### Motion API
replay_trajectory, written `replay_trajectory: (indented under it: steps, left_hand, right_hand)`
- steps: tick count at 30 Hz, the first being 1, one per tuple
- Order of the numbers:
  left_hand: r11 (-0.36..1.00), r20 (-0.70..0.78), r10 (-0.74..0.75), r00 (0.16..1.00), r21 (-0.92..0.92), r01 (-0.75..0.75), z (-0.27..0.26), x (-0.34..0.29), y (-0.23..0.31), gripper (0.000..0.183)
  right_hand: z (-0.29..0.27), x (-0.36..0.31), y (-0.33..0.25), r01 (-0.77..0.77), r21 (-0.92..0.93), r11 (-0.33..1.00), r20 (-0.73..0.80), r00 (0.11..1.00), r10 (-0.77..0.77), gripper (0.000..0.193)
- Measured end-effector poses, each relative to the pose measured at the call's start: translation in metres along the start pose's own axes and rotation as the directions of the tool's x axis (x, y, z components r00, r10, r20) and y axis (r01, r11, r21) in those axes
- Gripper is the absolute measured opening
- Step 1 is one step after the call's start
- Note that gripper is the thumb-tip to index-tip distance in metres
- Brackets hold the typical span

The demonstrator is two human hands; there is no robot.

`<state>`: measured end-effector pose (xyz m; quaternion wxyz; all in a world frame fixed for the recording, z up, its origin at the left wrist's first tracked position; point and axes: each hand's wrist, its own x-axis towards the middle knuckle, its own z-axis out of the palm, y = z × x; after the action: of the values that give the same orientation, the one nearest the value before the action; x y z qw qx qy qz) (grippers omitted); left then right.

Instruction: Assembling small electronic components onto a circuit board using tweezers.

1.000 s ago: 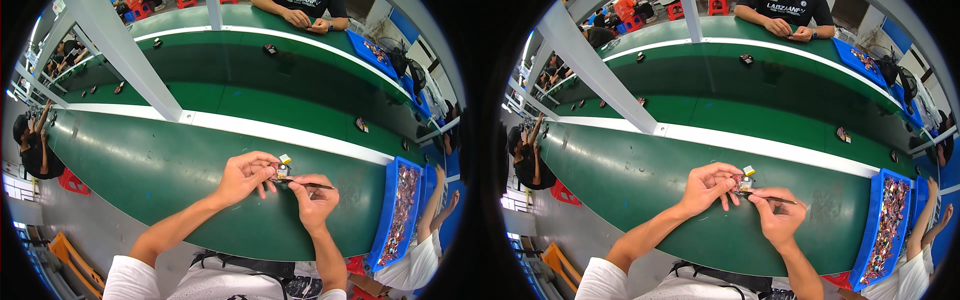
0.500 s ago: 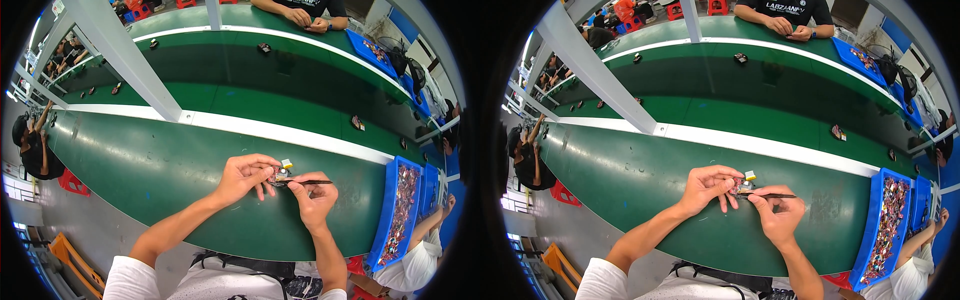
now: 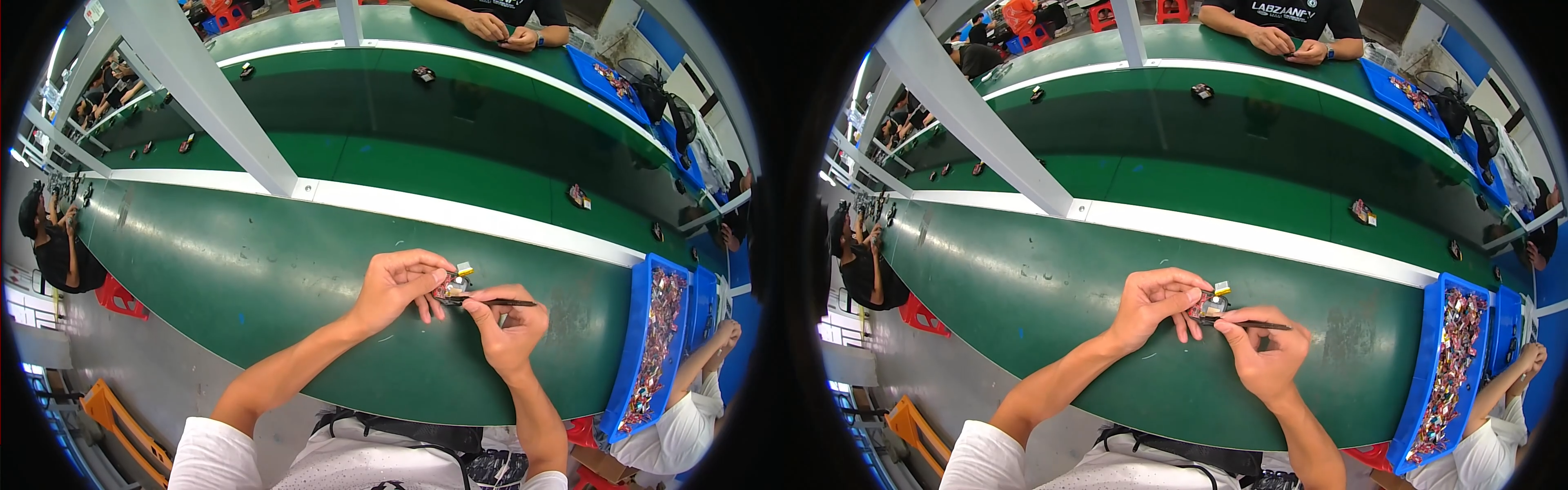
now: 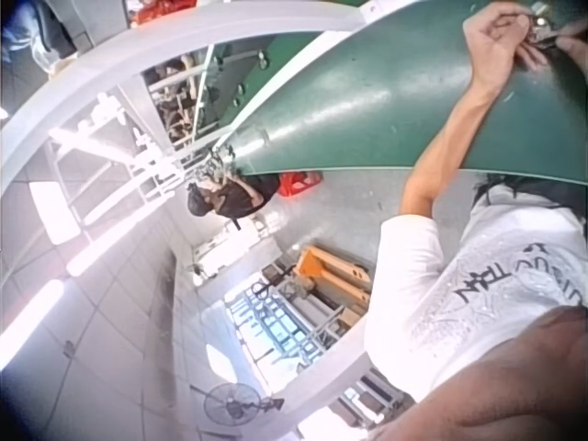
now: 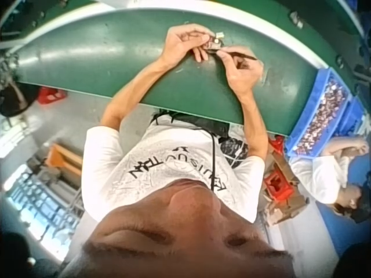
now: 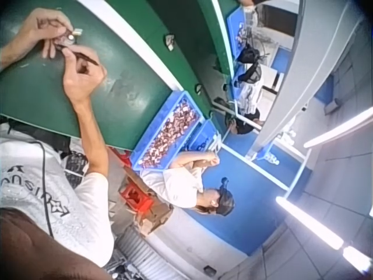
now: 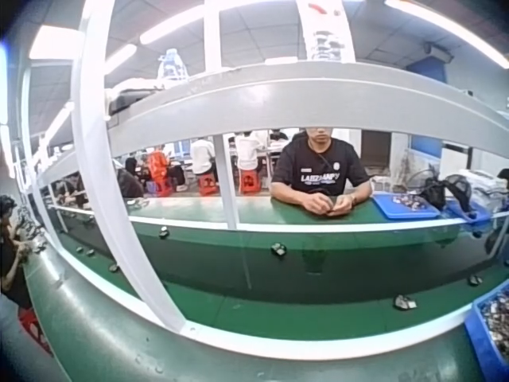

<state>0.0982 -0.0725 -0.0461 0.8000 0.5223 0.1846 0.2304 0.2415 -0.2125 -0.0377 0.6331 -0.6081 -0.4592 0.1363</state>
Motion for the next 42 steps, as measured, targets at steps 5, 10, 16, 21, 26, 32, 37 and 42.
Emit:
replay_trajectory:
  steps: [5,10,16,21,26,32,37,42]
  left_hand:
    - [0.999,-0.008,-0.011,1.0,0.031,0.012,0.001,0.0,-0.001,0.02]
    - [0.999,-0.034,0.012,0.999,0.047,-0.011,-0.001,0.0,-0.002,0.02]
    - [0.999,-0.059,0.029,0.998,0.034,-0.027,-0.002,0.001,-0.002,0.02]
    - [0.999,-0.052,0.022,0.998,0.031,-0.021,0.001,0.001,-0.002,0.02]
    - [0.999,-0.031,0.003,1.0,0.043,-0.002,-0.001,0.003,-0.004,0.021]
    - [1.0,-0.061,-0.015,0.998,0.01,0.016,0.0,0.002,-0.005,0.021]
    - [0.997,-0.054,-0.07,0.996,-0.033,0.068,0.004,0.003,-0.015,0.023]
    - [0.998,0.0,-0.042,0.999,0.052,0.042,0.008,0.001,-0.012,0.024]
  right_hand:
    - [0.0,-0.001,0.0,-0.162,0.124,0.979,-0.022,0.986,0.166,0.01]
    - [0.001,-0.001,-0.001,-0.105,0.086,0.991,-0.052,0.993,0.11,0.012]
    - [0.0,-0.002,-0.001,-0.024,0.003,1.0,-0.053,0.998,0.024,0.013]
    - [0.002,-0.002,-0.003,0.068,-0.069,0.995,-0.046,0.996,-0.071,0.013]
    - [0.004,0.0,0.0,0.103,-0.111,0.989,-0.023,0.994,-0.106,0.012]
    - [0.004,0.003,-0.001,0.165,-0.124,0.979,-0.011,0.986,-0.167,0.014]
    - [-0.002,-0.001,-0.001,0.218,-0.212,0.953,0.038,0.976,-0.215,0.016]
    - [-0.004,-0.005,0.001,0.216,-0.199,0.956,0.043,0.976,-0.211,0.015]
